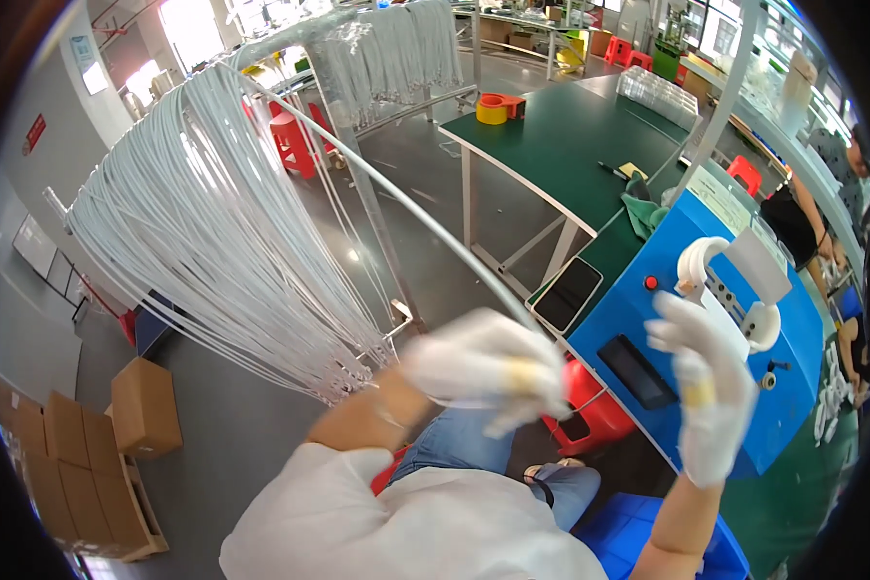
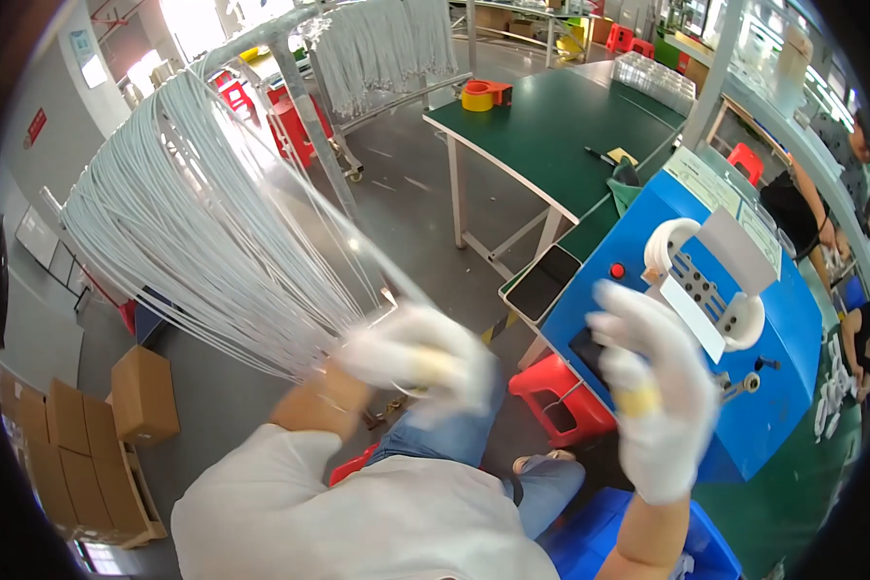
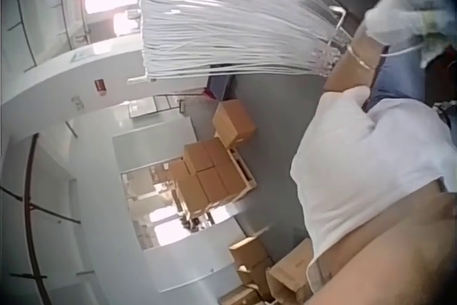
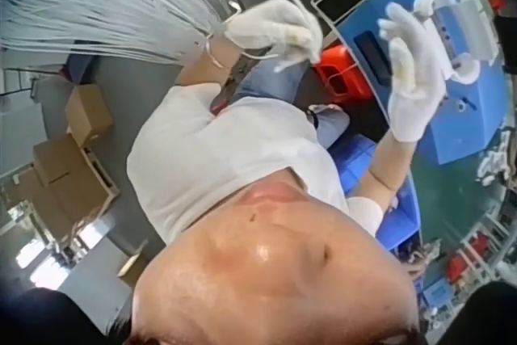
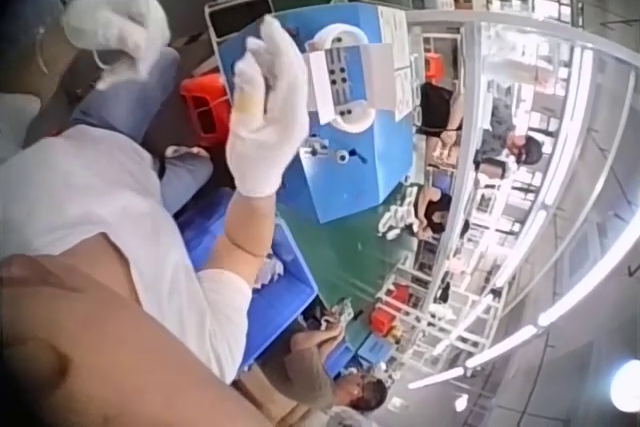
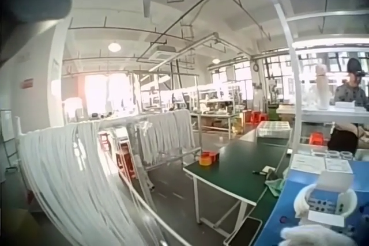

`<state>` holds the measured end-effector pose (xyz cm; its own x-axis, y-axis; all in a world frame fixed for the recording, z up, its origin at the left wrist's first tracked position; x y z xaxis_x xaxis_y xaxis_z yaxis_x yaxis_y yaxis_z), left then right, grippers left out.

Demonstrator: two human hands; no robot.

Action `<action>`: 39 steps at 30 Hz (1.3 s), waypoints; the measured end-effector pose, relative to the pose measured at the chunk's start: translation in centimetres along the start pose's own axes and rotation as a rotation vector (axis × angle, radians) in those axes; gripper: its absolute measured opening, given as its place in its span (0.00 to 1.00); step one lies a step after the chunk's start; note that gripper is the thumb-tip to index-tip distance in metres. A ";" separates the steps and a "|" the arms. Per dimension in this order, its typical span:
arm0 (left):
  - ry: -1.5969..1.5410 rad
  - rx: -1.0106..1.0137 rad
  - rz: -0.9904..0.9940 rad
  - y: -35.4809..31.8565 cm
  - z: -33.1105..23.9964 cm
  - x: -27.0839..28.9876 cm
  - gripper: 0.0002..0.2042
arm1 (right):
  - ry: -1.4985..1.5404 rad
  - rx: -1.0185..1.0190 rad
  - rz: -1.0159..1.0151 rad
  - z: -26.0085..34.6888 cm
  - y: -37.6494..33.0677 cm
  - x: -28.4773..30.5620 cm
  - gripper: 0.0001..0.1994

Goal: Assembling and processing electrical cables using a machine at a factory workstation.

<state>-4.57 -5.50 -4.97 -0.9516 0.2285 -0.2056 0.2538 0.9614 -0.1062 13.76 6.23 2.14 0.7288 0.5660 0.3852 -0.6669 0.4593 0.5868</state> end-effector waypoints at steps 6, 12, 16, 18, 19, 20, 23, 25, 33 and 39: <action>1.302 -0.426 0.078 13.8 22.3 -10.5 0.12 | 0.664 -0.399 0.363 0.6 0.9 -6.3 0.21; 0.687 -0.013 -0.059 8.2 2.2 -5.5 0.23 | 0.336 -0.440 0.070 -3.5 -4.9 2.9 0.18; -0.019 -0.625 -0.397 2.3 -4.0 -0.7 0.11 | 0.628 -0.299 -0.156 -7.0 -13.4 9.5 0.14; -0.226 -0.851 -0.236 -0.4 -5.0 1.2 0.09 | 1.042 -0.227 -0.486 -10.3 -19.9 13.4 0.29; -0.111 -0.828 -0.280 -1.3 -4.7 1.7 0.11 | 1.259 -0.107 -0.602 -10.5 -21.6 14.2 0.33; -0.269 -0.849 -0.261 -1.9 -4.1 2.6 0.12 | 1.215 -0.123 -0.748 -10.4 -23.9 15.5 0.34; -0.393 -0.856 -0.399 -3.1 -2.0 4.1 0.14 | 1.285 -0.162 -0.570 -10.7 -27.8 17.1 0.31; -0.329 -0.754 -0.502 -0.2 0.1 3.4 0.16 | -0.196 -0.665 -0.986 -9.0 -28.4 17.0 0.24; -0.155 0.112 0.155 11.5 2.3 -7.6 0.17 | -0.247 -0.105 -0.027 -2.4 -12.9 6.9 0.25; -0.152 -0.051 -0.084 15.3 0.7 -4.1 0.16 | -0.418 -0.462 -0.281 -2.9 -15.8 10.3 0.09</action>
Point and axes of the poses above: each hand's wrist, its own y-axis towards the middle knuckle, its own x-axis out of the back of the hand, z = x × y, the point moved 3 cm from there along y, towards the middle knuckle, and after that the axes turned 15 degrees about x, right-handed, at the moved point
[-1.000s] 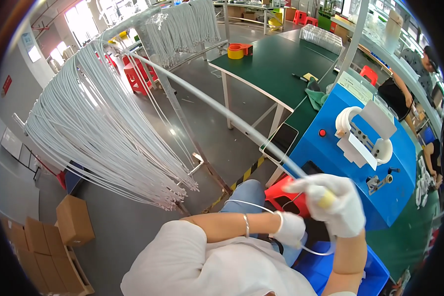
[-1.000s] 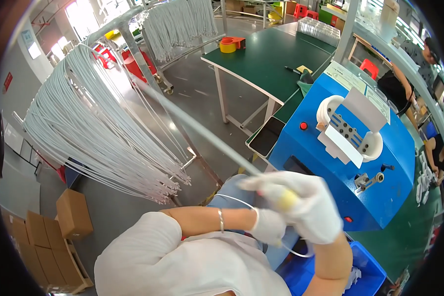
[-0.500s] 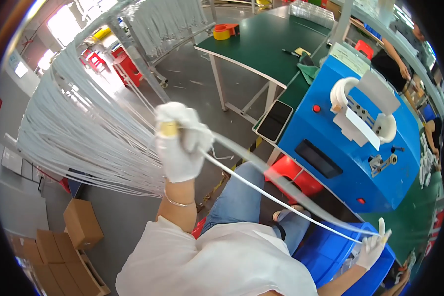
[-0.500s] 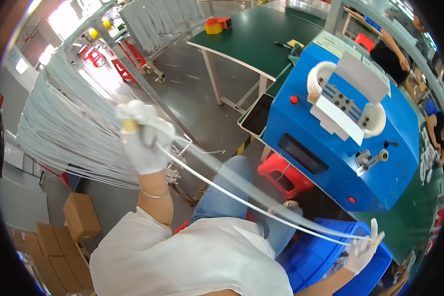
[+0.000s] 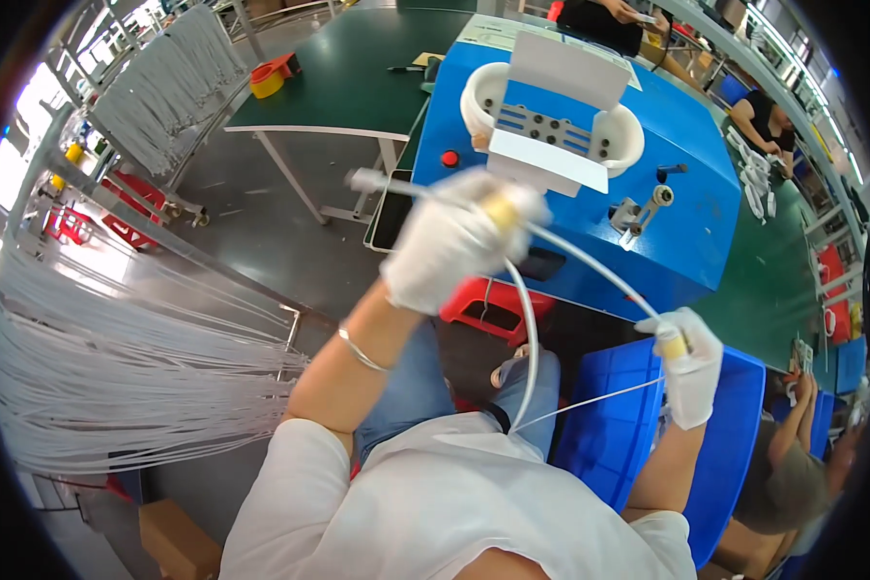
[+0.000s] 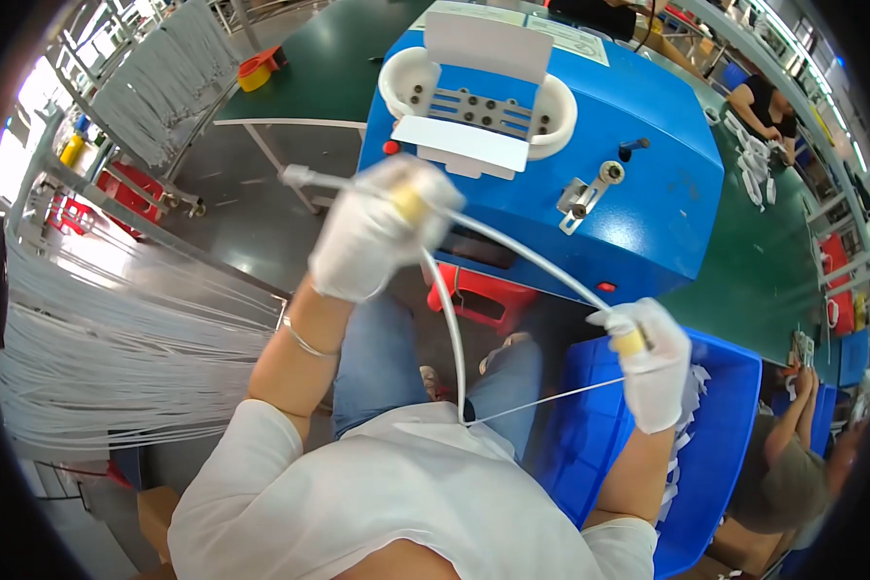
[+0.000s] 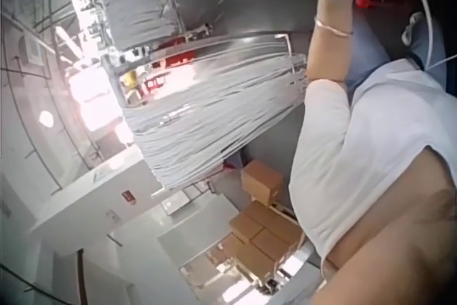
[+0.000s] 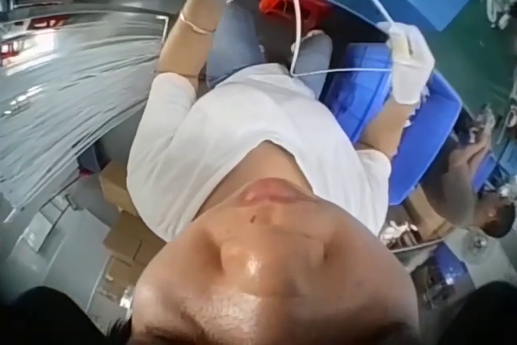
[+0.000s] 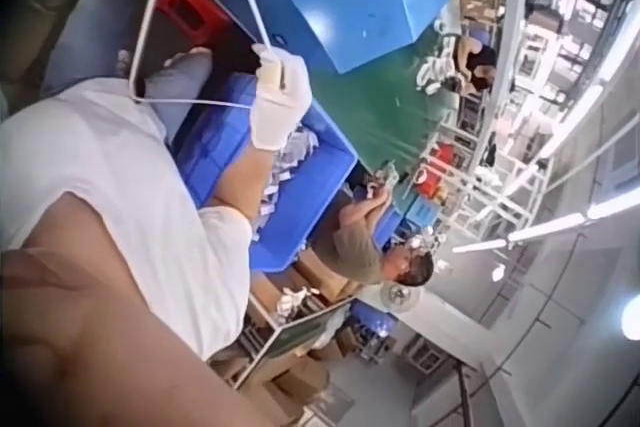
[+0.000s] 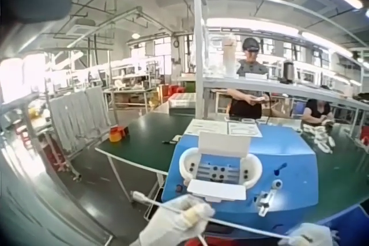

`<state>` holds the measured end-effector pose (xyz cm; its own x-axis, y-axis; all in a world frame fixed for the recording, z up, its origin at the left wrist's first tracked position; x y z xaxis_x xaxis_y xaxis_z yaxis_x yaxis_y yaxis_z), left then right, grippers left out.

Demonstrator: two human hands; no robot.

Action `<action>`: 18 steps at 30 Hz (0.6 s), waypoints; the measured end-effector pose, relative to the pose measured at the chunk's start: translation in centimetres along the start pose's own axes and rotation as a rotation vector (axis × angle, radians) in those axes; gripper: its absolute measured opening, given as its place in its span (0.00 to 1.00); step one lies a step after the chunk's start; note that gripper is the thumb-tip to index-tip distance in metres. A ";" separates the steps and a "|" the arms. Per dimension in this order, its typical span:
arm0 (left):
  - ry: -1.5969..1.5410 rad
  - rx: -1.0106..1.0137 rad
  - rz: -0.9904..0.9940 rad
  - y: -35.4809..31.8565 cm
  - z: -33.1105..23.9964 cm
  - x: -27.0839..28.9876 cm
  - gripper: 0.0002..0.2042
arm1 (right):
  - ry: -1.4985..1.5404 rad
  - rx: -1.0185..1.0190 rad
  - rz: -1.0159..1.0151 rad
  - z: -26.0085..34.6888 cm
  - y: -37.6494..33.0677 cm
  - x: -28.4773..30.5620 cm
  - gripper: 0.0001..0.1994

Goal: Assembling and processing electrical cables using a machine at a factory workstation.

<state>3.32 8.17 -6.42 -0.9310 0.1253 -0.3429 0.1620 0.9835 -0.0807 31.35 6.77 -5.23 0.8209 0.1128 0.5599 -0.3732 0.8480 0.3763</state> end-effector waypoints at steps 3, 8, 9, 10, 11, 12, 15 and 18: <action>-0.067 -0.157 -0.206 0.0 -2.1 3.6 0.11 | -0.038 0.013 -0.192 -1.8 -0.6 1.9 0.11; 0.011 -0.093 -0.351 0.6 -4.2 4.0 0.08 | -0.104 0.053 -0.245 -2.0 0.1 2.7 0.08; 0.057 -0.115 -0.342 0.9 -4.4 4.2 0.08 | -0.117 0.077 -0.277 -2.1 0.2 3.0 0.06; 0.057 -0.115 -0.342 1.1 -4.5 4.1 0.08 | -0.130 0.101 -0.310 -2.1 0.3 3.2 0.04; 0.062 -0.165 -0.363 1.3 -4.9 3.8 0.08 | -0.128 0.100 -0.308 -2.0 0.5 3.2 0.04; 0.066 -0.214 -0.383 1.4 -5.1 3.6 0.08 | -0.161 0.123 -0.328 -1.9 0.8 3.3 0.06; 0.070 -0.194 -0.432 1.9 -4.9 3.7 0.08 | -0.200 0.129 -0.341 -2.0 1.4 3.4 0.08; 0.061 -0.130 -0.477 2.3 -4.2 3.5 0.08 | -0.215 0.128 -0.306 -2.5 1.5 3.9 0.08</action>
Point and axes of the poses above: each hand's wrist, its own y-axis towards the middle knuckle, its own x-axis out of the back of the hand, z = x × y, the point moved 3 cm from there along y, towards the middle knuckle, and after that the axes turned 15 degrees about x, right-handed, at the moved point
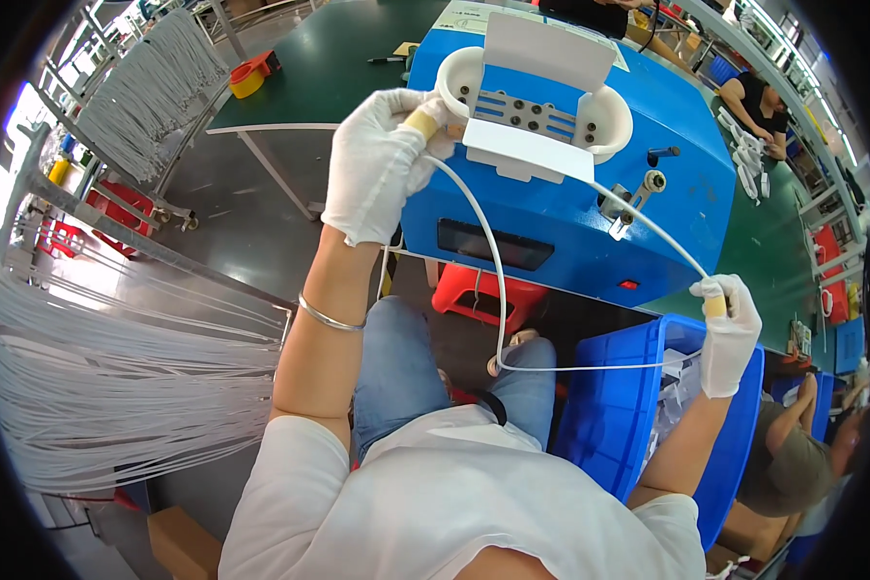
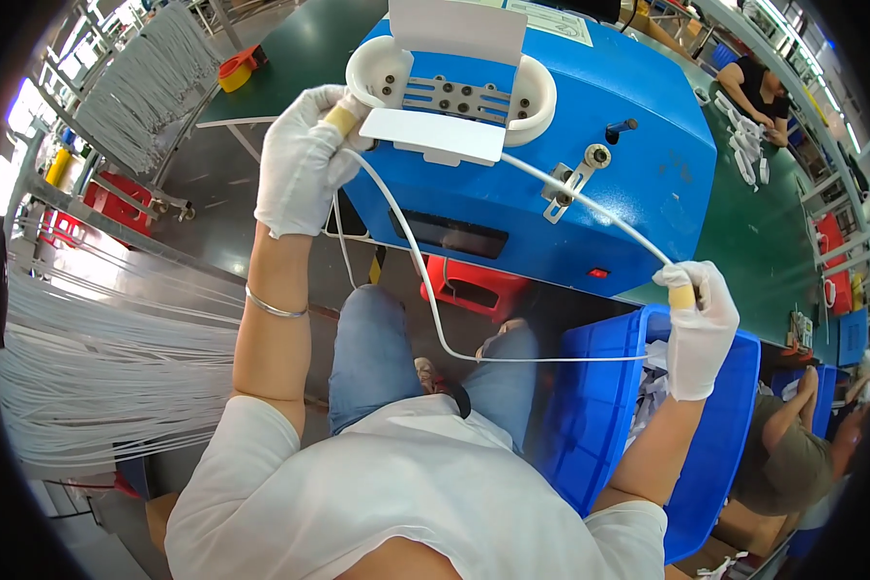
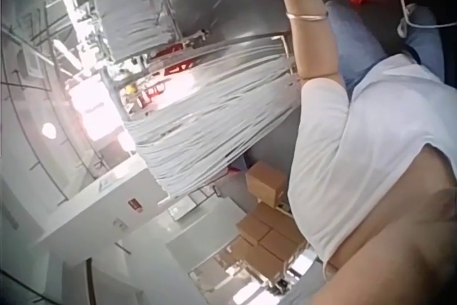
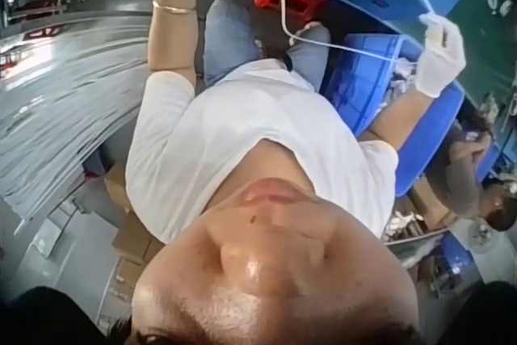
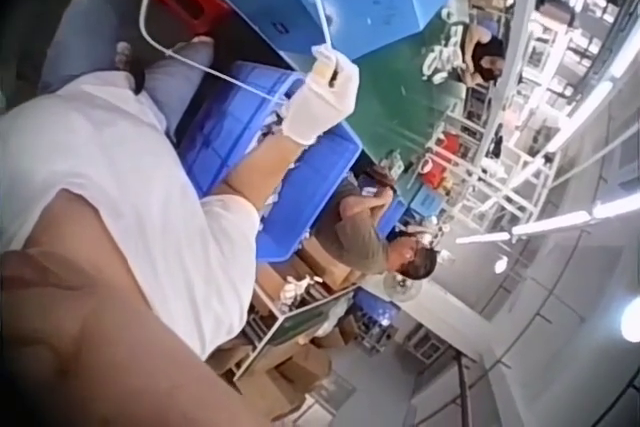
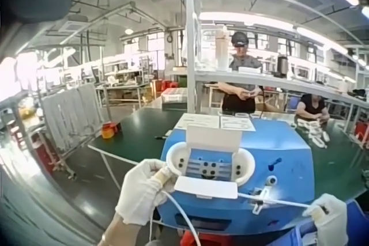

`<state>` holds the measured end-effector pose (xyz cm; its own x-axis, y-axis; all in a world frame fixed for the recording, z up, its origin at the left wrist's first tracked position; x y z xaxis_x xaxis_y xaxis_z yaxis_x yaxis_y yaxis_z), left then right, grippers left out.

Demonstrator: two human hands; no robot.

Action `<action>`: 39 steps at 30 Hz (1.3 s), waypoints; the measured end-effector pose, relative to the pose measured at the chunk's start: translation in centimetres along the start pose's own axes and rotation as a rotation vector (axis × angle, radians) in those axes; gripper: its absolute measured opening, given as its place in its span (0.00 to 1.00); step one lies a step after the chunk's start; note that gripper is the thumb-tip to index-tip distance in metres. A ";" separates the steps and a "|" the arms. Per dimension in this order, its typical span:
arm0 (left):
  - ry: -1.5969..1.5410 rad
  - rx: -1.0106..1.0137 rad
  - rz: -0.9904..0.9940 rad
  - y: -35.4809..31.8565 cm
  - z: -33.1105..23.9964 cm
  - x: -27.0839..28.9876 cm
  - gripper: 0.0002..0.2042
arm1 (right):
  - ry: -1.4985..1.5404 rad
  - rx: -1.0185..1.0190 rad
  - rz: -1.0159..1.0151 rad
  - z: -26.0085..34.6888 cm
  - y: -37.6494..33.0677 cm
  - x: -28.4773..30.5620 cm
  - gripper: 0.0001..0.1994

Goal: Assembling and processing electrical cables using a machine at a factory workstation.

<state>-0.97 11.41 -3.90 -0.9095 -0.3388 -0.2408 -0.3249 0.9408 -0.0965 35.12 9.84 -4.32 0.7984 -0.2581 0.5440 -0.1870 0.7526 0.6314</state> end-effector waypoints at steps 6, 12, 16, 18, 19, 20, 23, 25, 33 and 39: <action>0.233 -0.236 -0.166 -0.5 0.8 -0.8 0.08 | -0.124 -0.051 0.038 -1.7 1.3 4.2 0.07; 0.286 -0.390 -0.162 -0.2 1.4 -0.4 0.10 | -0.374 0.094 -0.067 -4.6 8.0 7.9 0.07; 0.456 -0.528 -0.273 -1.5 1.4 1.1 0.23 | -0.208 0.148 0.142 -9.7 10.9 4.5 0.07; 0.413 -0.440 -0.315 -2.7 1.2 1.4 0.25 | -0.248 0.045 0.125 -10.2 10.7 4.0 0.08; 0.407 -0.448 -0.312 -3.0 1.5 2.6 0.25 | -0.223 0.070 0.086 -9.8 10.3 4.5 0.09; 0.406 -0.457 -0.318 -3.2 1.5 4.2 0.25 | -0.222 0.077 0.086 -9.0 10.0 4.6 0.09; 0.339 -0.422 -0.337 -5.0 1.1 6.7 0.24 | -0.228 0.026 -0.117 -7.3 8.7 5.7 0.09; 0.334 -0.420 -0.339 -5.4 1.6 8.4 0.23 | -0.172 -0.024 -0.135 -6.9 7.9 6.2 0.10; 0.383 0.143 0.186 -8.2 5.4 5.7 0.17 | -0.049 -0.230 -0.046 -7.7 4.4 8.3 0.10; 0.472 0.258 0.562 -9.6 10.3 2.2 0.18 | 0.025 -0.308 0.034 -7.0 3.5 7.5 0.11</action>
<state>2.85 1.58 -13.49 -0.9527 0.2828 0.1112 0.2357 0.9186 -0.3171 44.48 14.72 -1.88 0.8091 -0.2175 0.5459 -0.0345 0.9097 0.4137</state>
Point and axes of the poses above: each hand's wrist, its own y-axis towards the middle knuckle, its own x-axis out of the back of the hand, z = x × y, the point moved 3 cm from there along y, towards the middle knuckle, and after that the axes turned 15 degrees about x, right-handed, at the moved point
